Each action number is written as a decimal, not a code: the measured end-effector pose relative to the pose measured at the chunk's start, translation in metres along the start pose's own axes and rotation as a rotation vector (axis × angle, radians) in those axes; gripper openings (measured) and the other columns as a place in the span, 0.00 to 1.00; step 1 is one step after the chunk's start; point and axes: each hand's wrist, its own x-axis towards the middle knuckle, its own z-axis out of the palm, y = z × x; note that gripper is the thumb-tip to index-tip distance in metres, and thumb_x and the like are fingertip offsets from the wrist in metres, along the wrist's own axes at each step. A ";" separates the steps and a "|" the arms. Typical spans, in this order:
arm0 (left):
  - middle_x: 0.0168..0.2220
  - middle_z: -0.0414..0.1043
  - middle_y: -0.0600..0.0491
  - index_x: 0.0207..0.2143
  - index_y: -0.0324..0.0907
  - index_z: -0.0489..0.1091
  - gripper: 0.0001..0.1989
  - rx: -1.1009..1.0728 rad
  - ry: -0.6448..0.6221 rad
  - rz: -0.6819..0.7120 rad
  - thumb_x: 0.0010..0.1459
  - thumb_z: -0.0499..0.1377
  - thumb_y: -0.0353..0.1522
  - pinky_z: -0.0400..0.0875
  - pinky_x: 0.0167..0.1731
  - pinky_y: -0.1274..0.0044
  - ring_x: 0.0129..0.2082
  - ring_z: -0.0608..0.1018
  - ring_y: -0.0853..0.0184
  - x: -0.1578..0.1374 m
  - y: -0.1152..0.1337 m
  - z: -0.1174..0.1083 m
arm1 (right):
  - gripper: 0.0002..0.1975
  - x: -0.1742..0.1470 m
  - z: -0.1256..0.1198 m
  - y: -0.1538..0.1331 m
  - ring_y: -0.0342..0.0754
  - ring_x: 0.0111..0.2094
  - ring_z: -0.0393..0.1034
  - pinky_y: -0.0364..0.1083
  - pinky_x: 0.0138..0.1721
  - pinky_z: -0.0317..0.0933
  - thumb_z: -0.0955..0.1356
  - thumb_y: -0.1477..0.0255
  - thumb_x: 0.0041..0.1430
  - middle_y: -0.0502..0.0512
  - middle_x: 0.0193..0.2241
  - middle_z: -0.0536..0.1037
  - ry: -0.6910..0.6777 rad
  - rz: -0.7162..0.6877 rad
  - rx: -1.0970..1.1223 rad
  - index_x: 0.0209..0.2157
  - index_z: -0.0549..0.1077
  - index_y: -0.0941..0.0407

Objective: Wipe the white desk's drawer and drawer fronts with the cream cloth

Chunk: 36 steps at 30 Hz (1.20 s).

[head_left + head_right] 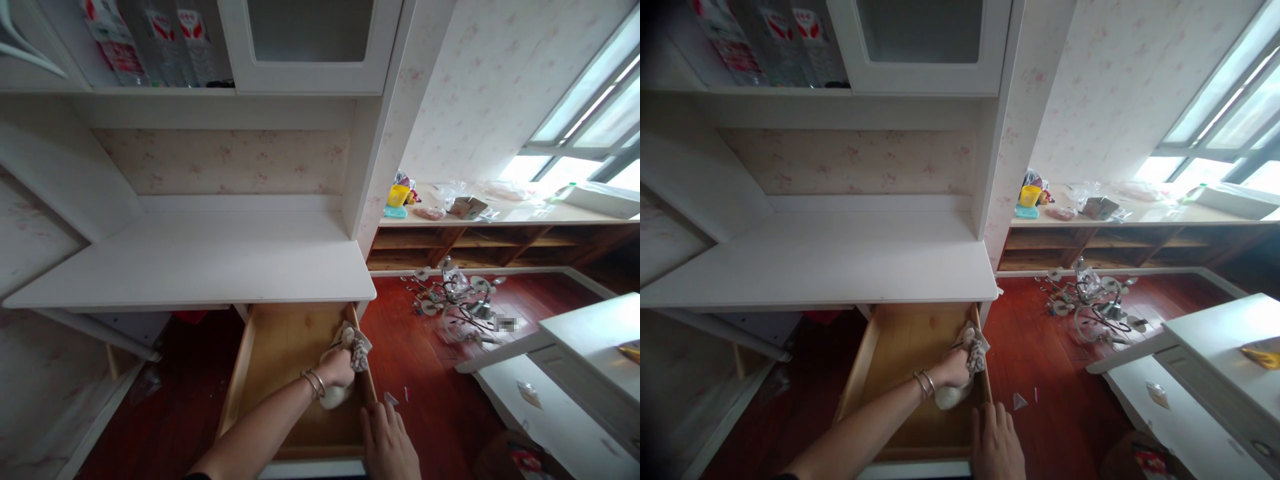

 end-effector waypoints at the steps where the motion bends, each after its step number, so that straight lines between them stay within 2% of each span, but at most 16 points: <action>1: 0.33 0.75 0.42 0.28 0.39 0.72 0.05 0.083 -0.035 -0.023 0.45 0.63 0.27 0.69 0.41 0.66 0.42 0.76 0.54 -0.008 0.001 0.004 | 0.18 0.000 -0.001 0.000 0.54 0.34 0.70 0.50 0.36 0.62 0.53 0.66 0.67 0.57 0.31 0.74 0.007 -0.037 -0.030 0.37 0.71 0.51; 5: 0.30 0.76 0.46 0.23 0.41 0.70 0.06 0.323 -0.226 -0.015 0.37 0.61 0.26 0.71 0.35 0.67 0.37 0.78 0.53 -0.043 0.006 0.017 | 0.17 0.002 -0.006 -0.001 0.54 0.37 0.68 0.51 0.38 0.60 0.54 0.80 0.62 0.58 0.33 0.73 0.005 -0.128 -0.226 0.40 0.71 0.55; 7: 0.30 0.76 0.51 0.25 0.43 0.70 0.08 0.437 -0.341 0.083 0.36 0.59 0.28 0.72 0.33 0.71 0.35 0.78 0.57 -0.059 0.008 0.020 | 0.17 0.002 -0.007 -0.001 0.55 0.37 0.67 0.52 0.39 0.60 0.56 0.83 0.59 0.59 0.34 0.73 -0.015 -0.140 -0.294 0.41 0.71 0.56; 9: 0.30 0.77 0.53 0.29 0.45 0.72 0.11 0.567 -0.400 0.202 0.37 0.58 0.29 0.71 0.30 0.75 0.32 0.78 0.61 -0.074 0.010 0.019 | 0.17 0.001 -0.007 -0.002 0.55 0.36 0.65 0.52 0.39 0.60 0.57 0.83 0.57 0.59 0.33 0.72 -0.053 -0.141 -0.331 0.41 0.72 0.57; 11: 0.30 0.77 0.54 0.33 0.47 0.73 0.14 0.681 -0.417 0.280 0.39 0.58 0.30 0.69 0.25 0.76 0.29 0.78 0.62 -0.086 0.013 0.012 | 0.16 0.000 -0.006 -0.002 0.55 0.37 0.65 0.54 0.40 0.61 0.59 0.83 0.57 0.60 0.34 0.72 -0.103 -0.136 -0.347 0.41 0.72 0.58; 14: 0.29 0.77 0.51 0.34 0.45 0.75 0.14 0.808 -0.438 0.288 0.40 0.58 0.31 0.66 0.23 0.75 0.27 0.77 0.61 -0.105 0.010 -0.009 | 0.15 -0.004 -0.003 0.000 0.57 0.39 0.65 0.56 0.43 0.61 0.61 0.83 0.55 0.62 0.37 0.72 -0.142 -0.139 -0.344 0.42 0.73 0.59; 16: 0.28 0.77 0.49 0.32 0.43 0.76 0.12 0.894 -0.449 0.275 0.41 0.58 0.31 0.65 0.22 0.73 0.25 0.77 0.60 -0.121 -0.002 -0.026 | 0.16 -0.007 0.001 0.004 0.58 0.41 0.65 0.56 0.44 0.60 0.61 0.83 0.54 0.62 0.38 0.72 -0.133 -0.149 -0.328 0.43 0.72 0.59; 18: 0.26 0.77 0.48 0.31 0.42 0.76 0.11 0.935 -0.474 0.282 0.41 0.60 0.30 0.64 0.23 0.72 0.24 0.76 0.60 -0.140 -0.024 -0.043 | 0.18 -0.011 0.006 0.009 0.58 0.42 0.65 0.55 0.44 0.60 0.60 0.83 0.54 0.61 0.39 0.73 -0.114 -0.151 -0.303 0.43 0.73 0.57; 20: 0.24 0.76 0.47 0.28 0.41 0.77 0.07 1.012 -0.416 0.311 0.45 0.60 0.30 0.65 0.25 0.69 0.23 0.76 0.59 -0.161 -0.054 -0.057 | 0.19 -0.014 0.011 0.014 0.58 0.43 0.65 0.55 0.45 0.60 0.59 0.83 0.55 0.60 0.39 0.73 -0.110 -0.142 -0.275 0.43 0.73 0.56; 22: 0.22 0.75 0.45 0.24 0.41 0.76 0.06 1.105 -0.279 0.299 0.49 0.59 0.30 0.66 0.30 0.65 0.24 0.76 0.57 -0.180 -0.085 -0.070 | 0.20 -0.017 0.016 0.018 0.59 0.44 0.66 0.55 0.46 0.60 0.57 0.83 0.56 0.60 0.40 0.73 -0.118 -0.136 -0.244 0.44 0.73 0.55; 26: 0.20 0.75 0.49 0.18 0.45 0.75 0.08 1.190 -0.254 0.240 0.47 0.63 0.28 0.66 0.37 0.62 0.24 0.75 0.59 -0.196 -0.128 -0.094 | 0.20 -0.020 0.021 0.021 0.60 0.46 0.65 0.57 0.47 0.60 0.55 0.81 0.59 0.61 0.42 0.73 -0.139 -0.130 -0.201 0.45 0.72 0.55; 28: 0.20 0.75 0.50 0.18 0.44 0.75 0.09 1.202 -0.212 0.236 0.48 0.63 0.26 0.65 0.41 0.62 0.24 0.75 0.61 -0.187 -0.138 -0.107 | 0.20 -0.020 0.020 0.020 0.59 0.45 0.66 0.57 0.47 0.61 0.55 0.80 0.60 0.62 0.42 0.73 -0.153 -0.116 -0.201 0.46 0.72 0.55; 31: 0.21 0.75 0.50 0.19 0.42 0.74 0.11 1.231 -0.090 0.225 0.51 0.60 0.24 0.61 0.49 0.63 0.27 0.74 0.64 -0.157 -0.144 -0.131 | 0.21 -0.018 0.018 0.017 0.58 0.44 0.66 0.56 0.45 0.62 0.53 0.78 0.61 0.61 0.42 0.74 -0.161 -0.101 -0.220 0.46 0.72 0.55; 36: 0.27 0.76 0.52 0.23 0.40 0.74 0.10 1.251 0.151 0.261 0.54 0.57 0.23 0.53 0.56 0.65 0.37 0.73 0.64 -0.108 -0.144 -0.174 | 0.22 -0.011 0.013 0.011 0.57 0.43 0.67 0.55 0.44 0.63 0.51 0.77 0.63 0.61 0.41 0.74 -0.140 -0.088 -0.232 0.45 0.72 0.55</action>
